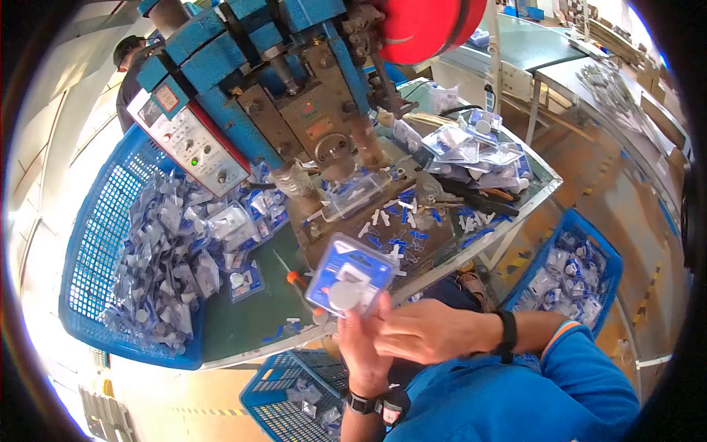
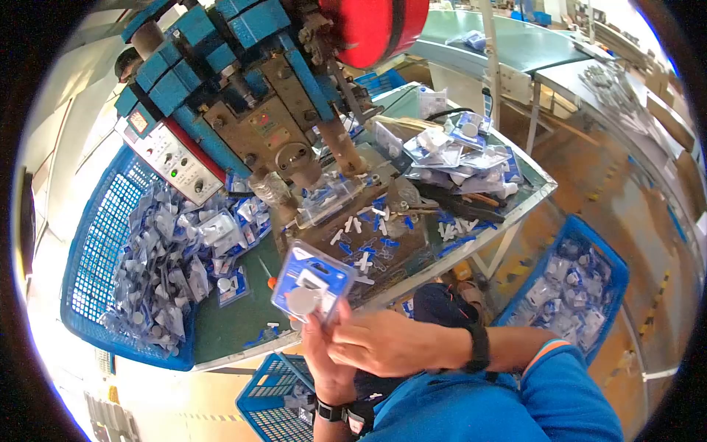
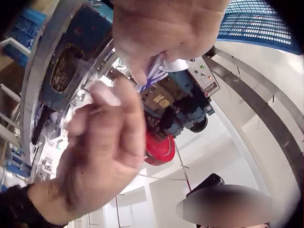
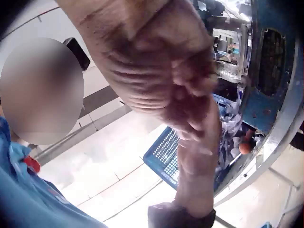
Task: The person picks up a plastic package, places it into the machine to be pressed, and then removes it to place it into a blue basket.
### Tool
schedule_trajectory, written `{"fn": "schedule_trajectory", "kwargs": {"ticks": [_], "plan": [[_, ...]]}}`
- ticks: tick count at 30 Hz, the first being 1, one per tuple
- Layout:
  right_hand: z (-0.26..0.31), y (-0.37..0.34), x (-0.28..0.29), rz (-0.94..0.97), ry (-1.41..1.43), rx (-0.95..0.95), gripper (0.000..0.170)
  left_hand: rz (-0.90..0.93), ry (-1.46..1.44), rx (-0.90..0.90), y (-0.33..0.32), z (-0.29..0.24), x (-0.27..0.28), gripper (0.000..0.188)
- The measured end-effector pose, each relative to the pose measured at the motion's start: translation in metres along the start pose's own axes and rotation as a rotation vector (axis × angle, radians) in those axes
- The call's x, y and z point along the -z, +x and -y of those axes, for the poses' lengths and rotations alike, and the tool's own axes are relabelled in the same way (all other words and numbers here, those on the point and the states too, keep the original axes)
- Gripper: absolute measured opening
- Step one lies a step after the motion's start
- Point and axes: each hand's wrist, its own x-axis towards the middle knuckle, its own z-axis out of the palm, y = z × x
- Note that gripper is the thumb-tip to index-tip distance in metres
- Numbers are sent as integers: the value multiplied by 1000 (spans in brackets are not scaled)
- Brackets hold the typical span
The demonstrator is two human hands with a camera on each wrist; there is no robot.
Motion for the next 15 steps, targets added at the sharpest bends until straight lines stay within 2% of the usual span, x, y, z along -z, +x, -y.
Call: {"fn": "schedule_trajectory", "kwargs": {"ticks": [1, 4, 5, 7, 8, 9, 11, 12, 13, 14, 15], "plan": [[4, -5, 4, 40, 11, 30, 18, -26, -54, -51, 4, -3, 1, 45], [-6, -28, 17, 382, 73, -212, 20, 17, -121, -63, 6, -12, 16, 41], [-8, -27, 24, 322, -10, -224, 26, 47, -157, -50, 5, -14, 16, 40], [-8, -20, 35, -71, 72, -433, 35, 89, -93, -2, 0, -9, 9, 42], [-3, -13, 44, -173, 247, -551, 40, 140, -33, 39, -1, -4, 6, 43], [-5, -20, 43, -233, 278, -624, 40, 187, 29, 72, -3, 1, 4, 45], [-18, -47, 40, -332, 367, -750, 40, 293, 359, 254, -12, 16, 13, 43], [-19, -64, 53, -279, 190, -735, 39, 401, 587, 427, -3, 11, 12, 47], [-16, -84, 77, -225, 12, -710, 37, 419, 743, 425, 1, -1, 5, 43], [-6, -102, 104, -190, -202, -638, 35, 334, 1041, 261, 8, -16, 1, 38], [6, -120, 124, -207, -227, -812, 33, 242, 1335, 101, 15, -34, 1, 34]]}}
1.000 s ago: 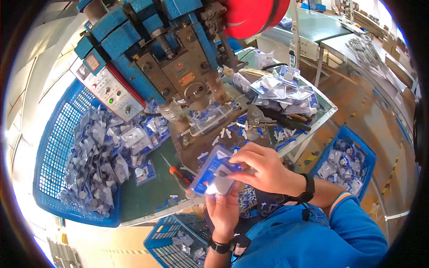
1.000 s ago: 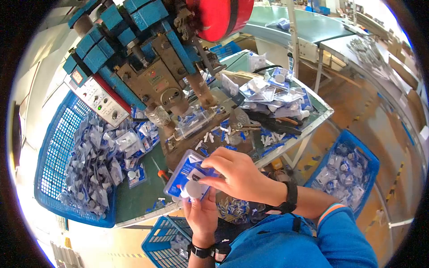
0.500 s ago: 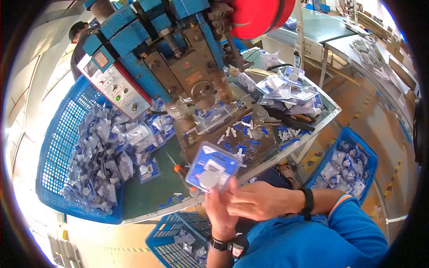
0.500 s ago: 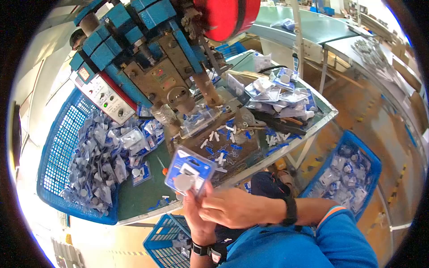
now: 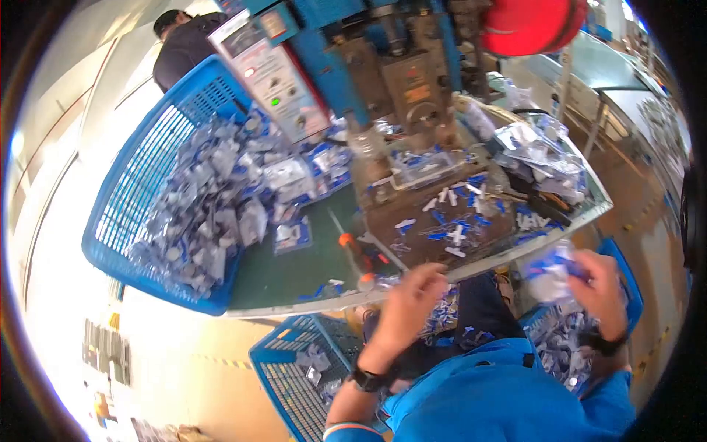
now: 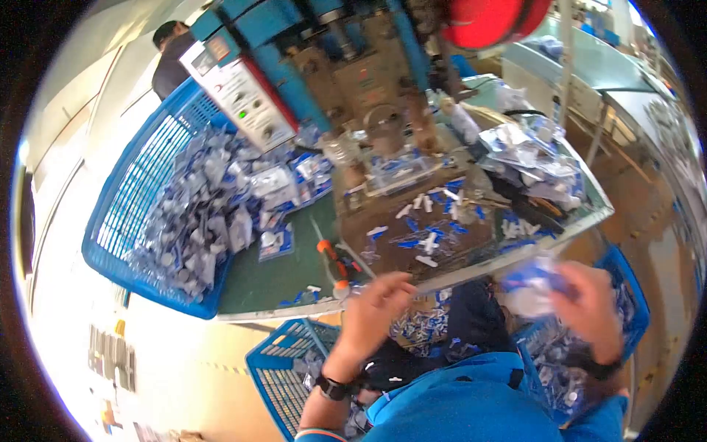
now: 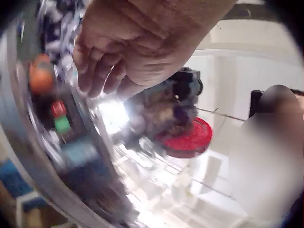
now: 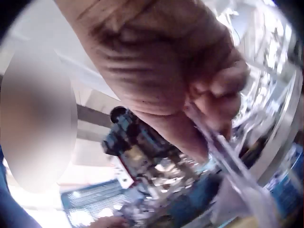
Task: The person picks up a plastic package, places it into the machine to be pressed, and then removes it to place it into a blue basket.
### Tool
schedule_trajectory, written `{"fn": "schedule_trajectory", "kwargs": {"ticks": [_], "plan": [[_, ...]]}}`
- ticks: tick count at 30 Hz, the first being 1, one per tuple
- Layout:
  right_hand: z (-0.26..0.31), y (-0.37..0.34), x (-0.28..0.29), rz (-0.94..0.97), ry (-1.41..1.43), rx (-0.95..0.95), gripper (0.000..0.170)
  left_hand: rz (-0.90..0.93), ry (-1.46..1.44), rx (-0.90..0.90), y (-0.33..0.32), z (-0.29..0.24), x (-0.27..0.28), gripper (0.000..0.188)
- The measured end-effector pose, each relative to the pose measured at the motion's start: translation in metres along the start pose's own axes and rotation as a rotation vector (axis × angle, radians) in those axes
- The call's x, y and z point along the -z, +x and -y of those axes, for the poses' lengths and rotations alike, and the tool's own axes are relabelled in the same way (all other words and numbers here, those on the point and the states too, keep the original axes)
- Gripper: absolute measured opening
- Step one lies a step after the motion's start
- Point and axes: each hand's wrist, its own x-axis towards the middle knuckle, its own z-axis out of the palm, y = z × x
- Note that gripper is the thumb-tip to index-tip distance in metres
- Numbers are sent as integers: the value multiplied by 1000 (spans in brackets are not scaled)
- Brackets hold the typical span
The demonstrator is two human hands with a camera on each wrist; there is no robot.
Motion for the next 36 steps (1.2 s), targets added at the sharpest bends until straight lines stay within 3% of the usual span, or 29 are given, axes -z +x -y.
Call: {"fn": "schedule_trajectory", "kwargs": {"ticks": [1, 2, 3, 5, 6, 7, 10, 11, 17, 19, 21, 22, 24, 28, 30, 34, 35, 36], "plan": [[0, -14, 27, 35, -222, -152, 41, -208, 131, -33, 5, 8, 24, 26], [-15, -32, 52, 90, -385, -186, 48, -416, 253, -22, 6, 14, 48, 23], [-30, -43, 69, 138, -549, -221, 56, -555, 494, -42, 10, 43, 80, 35], [-38, -45, 78, 185, -573, -366, 65, -722, 916, -37, 19, 84, 142, 54], [-39, -46, 76, 202, -583, -443, 69, -692, 1017, 88, 25, 93, 163, 63], [-27, -37, 67, 119, -532, -286, 66, -662, 1109, 211, 33, 103, 178, 71], [6, 2, 43, 96, -284, -117, 56, -532, 1082, 277, 51, 144, 209, 75], [22, 19, 32, 98, -262, -109, 43, -486, 851, 176, 53, 166, 228, 68], [50, 65, -6, 217, -170, 196, 30, -336, 1191, 294, 47, 110, 221, 38], [55, 72, -10, 270, -124, 272, 26, -617, 767, 216, 30, 99, 220, 31], [66, 83, -10, 345, -50, 343, 30, -757, 412, 352, 15, 63, 201, 25], [72, 86, -12, 387, -13, 367, 31, -796, 49, 176, 11, 40, 177, 29], [73, 99, -37, 240, 83, 549, 39, -606, -329, 90, 15, 9, 122, 29], [82, 118, -75, 17, -149, 751, 39, -126, -343, 5, 45, -24, 35, 22], [69, 125, -85, -53, -194, 800, 35, 14, -785, 209, 66, -32, 18, 25], [47, 146, -88, -140, -174, 851, 23, 91, -898, 248, 87, -21, 10, 31], [44, 151, -92, -129, -148, 817, 21, 109, -792, 224, 87, -20, 17, 36], [41, 155, -95, -118, -120, 783, 20, -58, -511, 112, 87, -20, 16, 40]]}}
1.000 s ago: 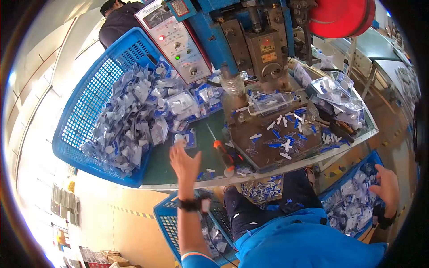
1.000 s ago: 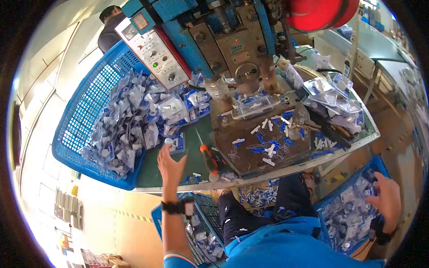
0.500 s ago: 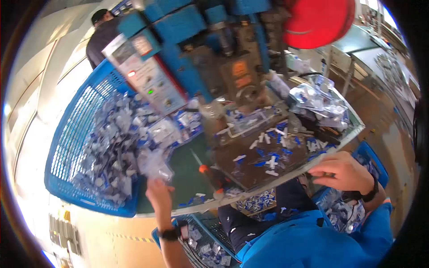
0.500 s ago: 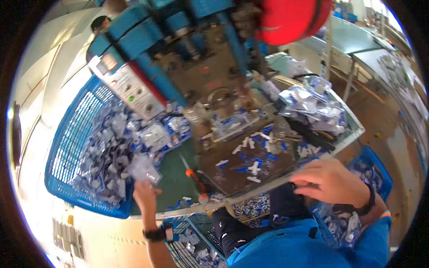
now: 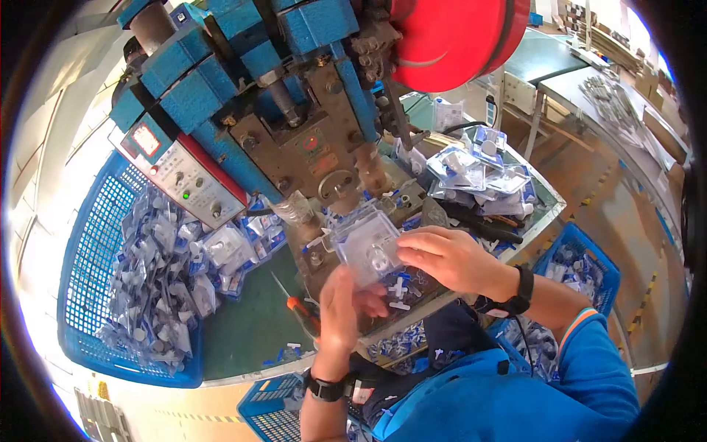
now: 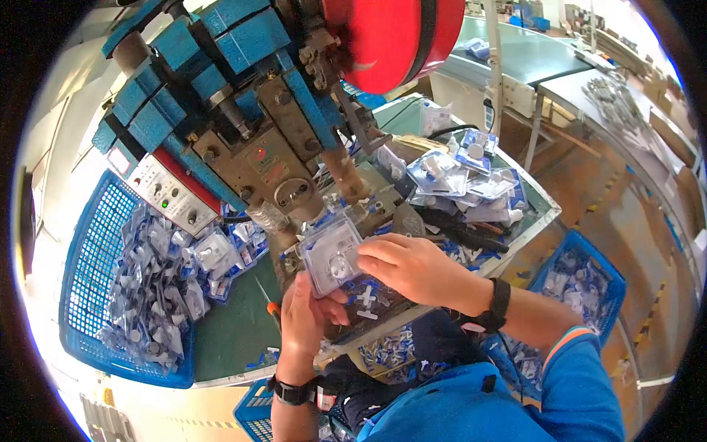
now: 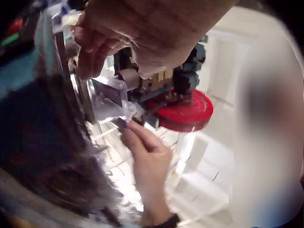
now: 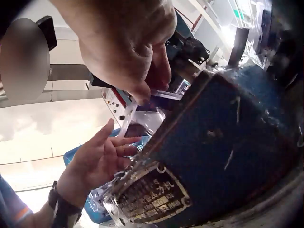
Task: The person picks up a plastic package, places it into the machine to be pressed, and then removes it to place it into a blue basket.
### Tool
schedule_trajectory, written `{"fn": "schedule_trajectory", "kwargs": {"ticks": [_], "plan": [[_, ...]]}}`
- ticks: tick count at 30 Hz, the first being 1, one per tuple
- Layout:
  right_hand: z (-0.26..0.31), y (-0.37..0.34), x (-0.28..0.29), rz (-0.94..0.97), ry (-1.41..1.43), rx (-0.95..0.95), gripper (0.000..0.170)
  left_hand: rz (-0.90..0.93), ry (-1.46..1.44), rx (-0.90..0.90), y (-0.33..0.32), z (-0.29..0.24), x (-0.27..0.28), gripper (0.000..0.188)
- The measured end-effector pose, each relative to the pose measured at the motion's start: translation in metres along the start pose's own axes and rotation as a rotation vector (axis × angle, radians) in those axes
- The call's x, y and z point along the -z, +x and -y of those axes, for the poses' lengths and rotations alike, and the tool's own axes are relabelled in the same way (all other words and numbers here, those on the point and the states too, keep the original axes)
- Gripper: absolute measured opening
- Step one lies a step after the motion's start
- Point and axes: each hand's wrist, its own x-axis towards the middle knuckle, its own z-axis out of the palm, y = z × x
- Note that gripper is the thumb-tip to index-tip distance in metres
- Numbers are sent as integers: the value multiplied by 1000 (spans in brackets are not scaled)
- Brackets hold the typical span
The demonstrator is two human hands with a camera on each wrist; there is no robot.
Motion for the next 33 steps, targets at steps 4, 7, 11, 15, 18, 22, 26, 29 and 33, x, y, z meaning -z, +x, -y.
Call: {"fn": "schedule_trajectory", "kwargs": {"ticks": [4, 7, 11, 15, 18, 22, 26, 29, 33], "plan": [[-11, 1, -10, -18, -43, 27, 16, -346, 885, -532, -4, 2, 3, 47], [-12, 0, -12, 3, -36, -7, 15, -189, 1107, -804, 0, 3, 1, 46], [-17, -1, -12, 23, -44, -30, 17, -117, 1167, -743, 13, 12, 3, 37], [-17, 2, -15, 46, -49, -42, 16, -60, 1146, -731, 18, 8, 10, 39], [-18, 4, -18, 48, -59, -30, 19, -49, 1125, -715, 22, 5, 11, 40], [-21, 3, -18, 53, -58, -33, 20, -46, 1146, -728, 22, 4, 9, 41], [-18, 3, -18, 72, -45, -65, 17, -33, 1191, -735, 22, 2, 9, 41], [-20, 2, -20, 61, -47, -58, 19, -33, 1270, -742, 21, -4, 7, 43], [-20, 2, -21, 54, -44, -56, 21, -20, 1305, -751, 22, -3, 8, 46]]}}
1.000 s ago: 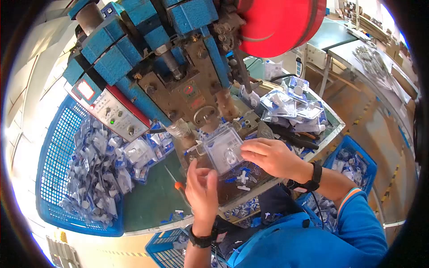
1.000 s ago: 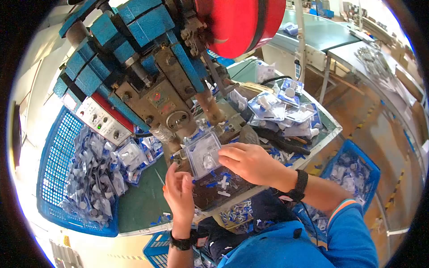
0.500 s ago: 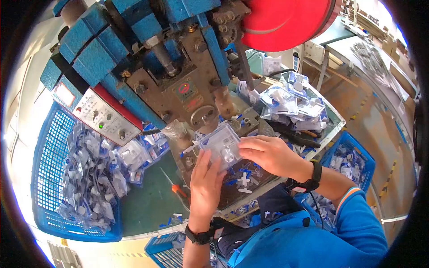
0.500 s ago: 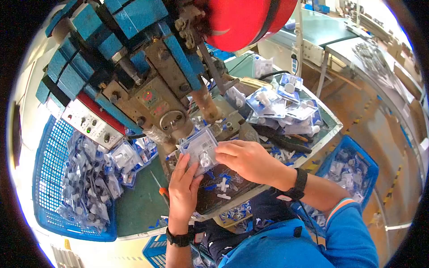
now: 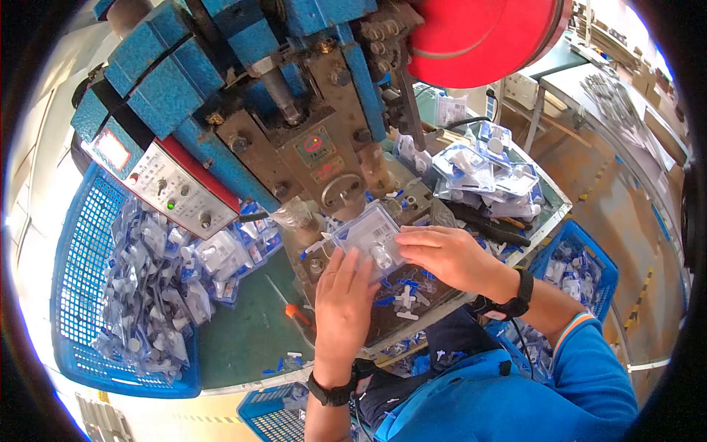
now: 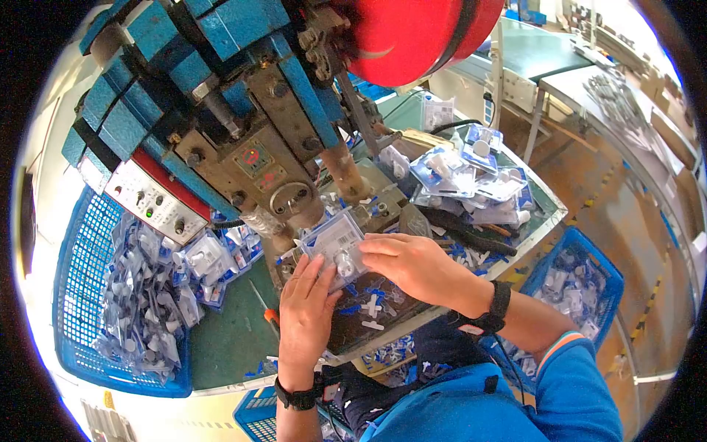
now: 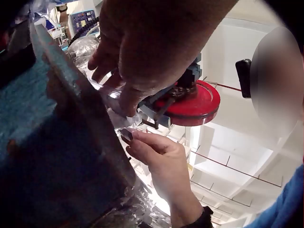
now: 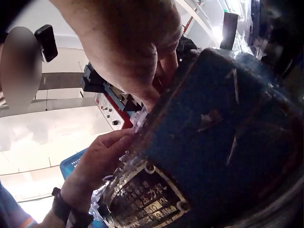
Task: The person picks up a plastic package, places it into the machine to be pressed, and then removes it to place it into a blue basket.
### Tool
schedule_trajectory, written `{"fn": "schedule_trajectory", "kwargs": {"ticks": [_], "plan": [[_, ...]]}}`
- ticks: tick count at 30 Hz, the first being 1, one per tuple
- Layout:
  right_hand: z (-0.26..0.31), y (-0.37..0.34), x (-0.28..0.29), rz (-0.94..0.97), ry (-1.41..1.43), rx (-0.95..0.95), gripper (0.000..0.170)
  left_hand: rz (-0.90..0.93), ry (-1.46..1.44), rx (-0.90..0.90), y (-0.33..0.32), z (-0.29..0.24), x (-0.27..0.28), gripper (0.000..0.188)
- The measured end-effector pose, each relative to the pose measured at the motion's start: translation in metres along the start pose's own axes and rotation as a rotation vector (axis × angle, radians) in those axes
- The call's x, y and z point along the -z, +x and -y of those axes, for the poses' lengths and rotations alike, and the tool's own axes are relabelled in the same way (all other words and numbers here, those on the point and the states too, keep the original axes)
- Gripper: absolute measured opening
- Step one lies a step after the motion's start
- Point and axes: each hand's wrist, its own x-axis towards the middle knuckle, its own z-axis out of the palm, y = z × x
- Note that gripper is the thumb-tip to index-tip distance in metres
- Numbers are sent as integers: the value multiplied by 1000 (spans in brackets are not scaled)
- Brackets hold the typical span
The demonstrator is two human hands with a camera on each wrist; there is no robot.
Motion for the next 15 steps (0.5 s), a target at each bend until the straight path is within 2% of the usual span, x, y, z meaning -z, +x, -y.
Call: {"fn": "schedule_trajectory", "kwargs": {"ticks": [15], "plan": [[0, -2, -1, 50, 35, -29, 19, 12, -66, -2, 2, 0, 2, 45]]}}
